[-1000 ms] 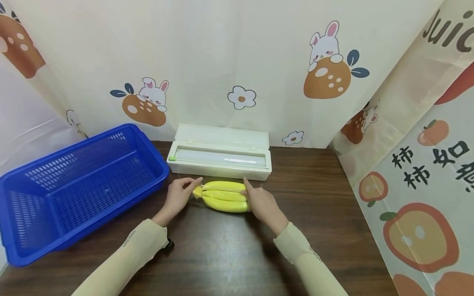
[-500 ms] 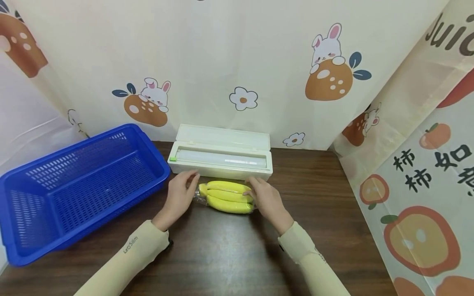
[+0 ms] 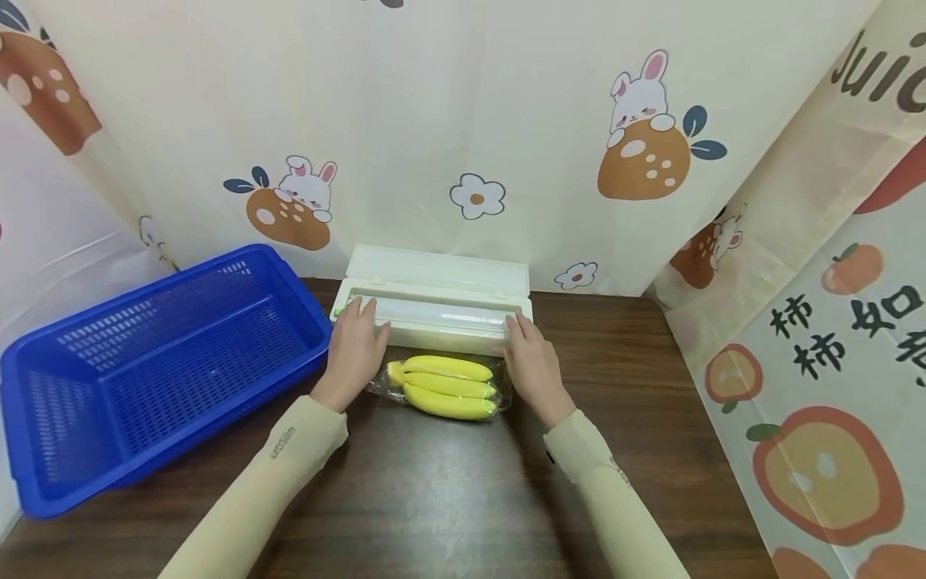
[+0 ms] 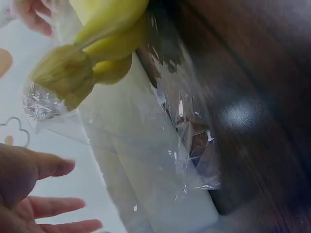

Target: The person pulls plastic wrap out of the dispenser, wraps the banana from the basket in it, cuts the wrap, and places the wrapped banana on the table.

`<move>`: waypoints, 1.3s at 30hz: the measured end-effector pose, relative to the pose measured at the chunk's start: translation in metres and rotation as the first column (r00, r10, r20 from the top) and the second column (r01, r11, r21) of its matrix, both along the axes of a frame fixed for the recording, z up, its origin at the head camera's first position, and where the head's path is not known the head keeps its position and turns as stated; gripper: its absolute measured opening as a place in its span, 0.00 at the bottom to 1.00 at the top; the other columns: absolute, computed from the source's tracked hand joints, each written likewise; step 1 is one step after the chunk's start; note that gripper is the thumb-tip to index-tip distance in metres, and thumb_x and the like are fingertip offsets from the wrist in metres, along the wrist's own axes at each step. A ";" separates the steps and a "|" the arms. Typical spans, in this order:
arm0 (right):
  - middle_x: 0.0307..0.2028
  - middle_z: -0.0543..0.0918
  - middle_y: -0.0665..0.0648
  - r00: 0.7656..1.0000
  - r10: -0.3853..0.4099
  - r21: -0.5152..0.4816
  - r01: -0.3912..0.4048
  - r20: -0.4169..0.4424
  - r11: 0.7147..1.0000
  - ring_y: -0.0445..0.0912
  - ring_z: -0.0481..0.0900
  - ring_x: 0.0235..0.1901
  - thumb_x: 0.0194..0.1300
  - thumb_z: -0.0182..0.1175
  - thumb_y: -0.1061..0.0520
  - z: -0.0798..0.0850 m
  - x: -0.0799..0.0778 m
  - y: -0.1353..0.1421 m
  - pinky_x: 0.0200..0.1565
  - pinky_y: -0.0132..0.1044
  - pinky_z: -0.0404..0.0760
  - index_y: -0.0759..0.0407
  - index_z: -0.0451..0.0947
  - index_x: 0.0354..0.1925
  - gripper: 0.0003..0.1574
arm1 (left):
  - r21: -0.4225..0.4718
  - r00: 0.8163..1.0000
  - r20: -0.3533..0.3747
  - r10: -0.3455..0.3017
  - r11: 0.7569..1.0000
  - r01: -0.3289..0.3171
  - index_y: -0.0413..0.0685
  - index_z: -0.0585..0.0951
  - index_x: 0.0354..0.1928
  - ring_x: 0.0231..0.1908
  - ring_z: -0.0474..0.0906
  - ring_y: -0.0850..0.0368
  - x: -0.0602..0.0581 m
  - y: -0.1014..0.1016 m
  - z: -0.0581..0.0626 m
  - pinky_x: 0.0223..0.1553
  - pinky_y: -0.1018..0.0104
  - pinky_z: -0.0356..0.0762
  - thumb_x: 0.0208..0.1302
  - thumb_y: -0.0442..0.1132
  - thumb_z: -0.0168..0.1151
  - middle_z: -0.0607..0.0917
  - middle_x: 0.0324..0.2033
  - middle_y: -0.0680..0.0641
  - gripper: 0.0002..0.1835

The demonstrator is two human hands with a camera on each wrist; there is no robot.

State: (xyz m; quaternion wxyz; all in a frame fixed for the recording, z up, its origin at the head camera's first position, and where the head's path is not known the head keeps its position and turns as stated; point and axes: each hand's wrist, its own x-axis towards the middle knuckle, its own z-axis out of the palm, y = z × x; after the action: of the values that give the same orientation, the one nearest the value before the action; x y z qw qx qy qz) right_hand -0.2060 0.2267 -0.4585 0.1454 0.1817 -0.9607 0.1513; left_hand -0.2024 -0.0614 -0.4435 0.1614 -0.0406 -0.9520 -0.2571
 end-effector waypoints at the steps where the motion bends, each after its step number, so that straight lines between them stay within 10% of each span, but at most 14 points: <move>1: 0.66 0.76 0.78 1.000 -0.001 0.006 0.001 0.002 1.000 0.72 0.80 0.60 0.69 0.71 0.59 -0.001 -0.003 0.001 0.51 0.65 0.83 0.76 0.72 0.68 0.36 | -0.024 0.999 0.040 0.008 1.000 -0.007 0.24 0.77 0.64 0.67 0.71 0.24 -0.002 0.001 0.000 0.68 0.37 0.72 0.74 0.36 0.67 0.76 0.64 0.22 0.24; 5: 0.62 0.80 0.77 1.000 0.001 0.015 -0.001 -0.004 1.000 0.70 0.81 0.60 0.71 0.69 0.60 -0.002 -0.007 0.004 0.51 0.63 0.84 0.77 0.78 0.61 0.28 | -0.147 0.990 0.141 0.015 0.989 0.005 0.27 0.82 0.57 0.69 0.66 0.21 -0.005 0.003 0.000 0.71 0.35 0.67 0.76 0.41 0.65 0.80 0.59 0.24 0.20; 20: 0.65 0.79 0.71 0.994 -0.050 -0.056 0.056 0.098 0.997 0.66 0.77 0.67 0.72 0.66 0.64 -0.002 -0.009 0.027 0.58 0.62 0.81 0.73 0.81 0.62 0.23 | -0.333 0.987 0.161 -0.014 0.941 0.068 0.31 0.85 0.52 0.62 0.79 0.31 0.000 0.023 0.001 0.74 0.35 0.62 0.77 0.47 0.64 0.86 0.53 0.30 0.22; 39: 0.62 0.80 0.75 0.990 0.022 -0.028 -0.018 0.136 0.999 0.69 0.77 0.66 0.71 0.66 0.66 0.010 -0.011 0.052 0.60 0.63 0.79 0.74 0.82 0.58 0.20 | -0.081 0.997 0.076 -0.031 0.996 0.037 0.33 0.82 0.63 0.71 0.66 0.21 0.011 0.031 -0.009 0.70 0.32 0.66 0.76 0.42 0.66 0.79 0.65 0.27 0.22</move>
State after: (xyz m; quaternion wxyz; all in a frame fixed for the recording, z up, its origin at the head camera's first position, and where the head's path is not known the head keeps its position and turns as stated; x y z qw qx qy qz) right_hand -0.2171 0.2789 -0.4486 0.0804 0.1784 -0.9644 0.1778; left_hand -0.1915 -0.0306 -0.4524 0.1196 -0.0536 -0.9663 -0.2217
